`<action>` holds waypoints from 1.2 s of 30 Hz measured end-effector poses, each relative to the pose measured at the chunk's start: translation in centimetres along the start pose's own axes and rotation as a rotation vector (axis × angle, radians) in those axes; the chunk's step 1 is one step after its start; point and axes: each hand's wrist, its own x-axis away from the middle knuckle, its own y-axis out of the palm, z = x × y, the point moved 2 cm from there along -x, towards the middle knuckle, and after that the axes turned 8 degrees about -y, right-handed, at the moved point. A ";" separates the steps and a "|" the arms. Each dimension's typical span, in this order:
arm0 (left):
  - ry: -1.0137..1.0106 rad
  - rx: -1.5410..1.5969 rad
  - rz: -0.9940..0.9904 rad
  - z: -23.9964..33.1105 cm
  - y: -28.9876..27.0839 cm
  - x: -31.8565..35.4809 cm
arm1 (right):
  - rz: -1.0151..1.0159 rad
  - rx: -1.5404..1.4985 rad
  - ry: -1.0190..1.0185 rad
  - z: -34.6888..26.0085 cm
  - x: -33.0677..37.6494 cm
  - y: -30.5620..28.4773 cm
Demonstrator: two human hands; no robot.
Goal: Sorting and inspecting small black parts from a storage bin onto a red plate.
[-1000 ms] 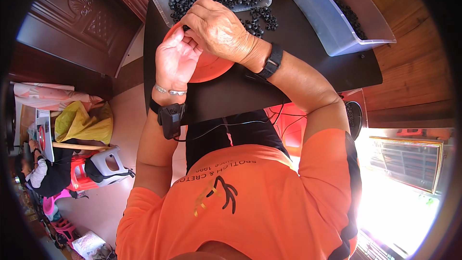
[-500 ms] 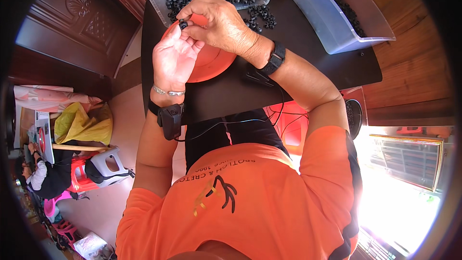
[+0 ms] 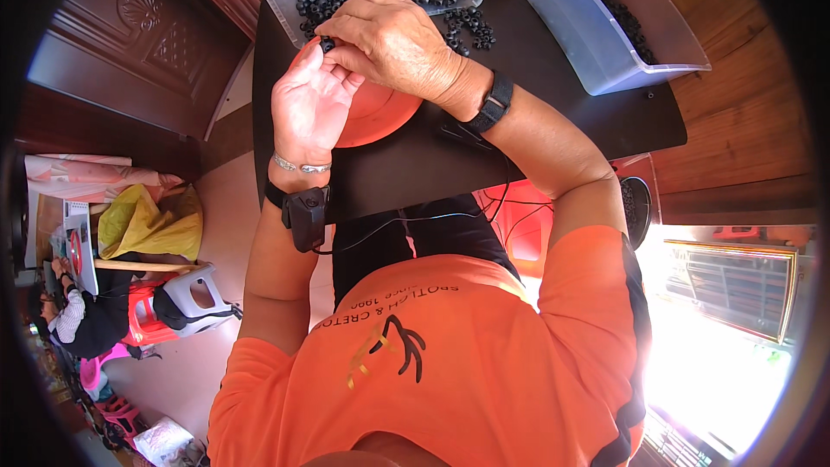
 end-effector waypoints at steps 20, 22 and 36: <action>-0.029 0.066 0.024 -0.4 -0.4 -0.4 | -0.131 0.157 -0.038 -1.0 -0.1 0.0; -0.052 0.084 -0.022 -0.2 -0.5 -0.5 | -0.146 0.173 0.004 -0.5 -0.5 -0.5; -0.069 -0.037 0.274 0.7 -1.7 -0.2 | 0.278 0.757 0.561 6.8 0.1 -14.2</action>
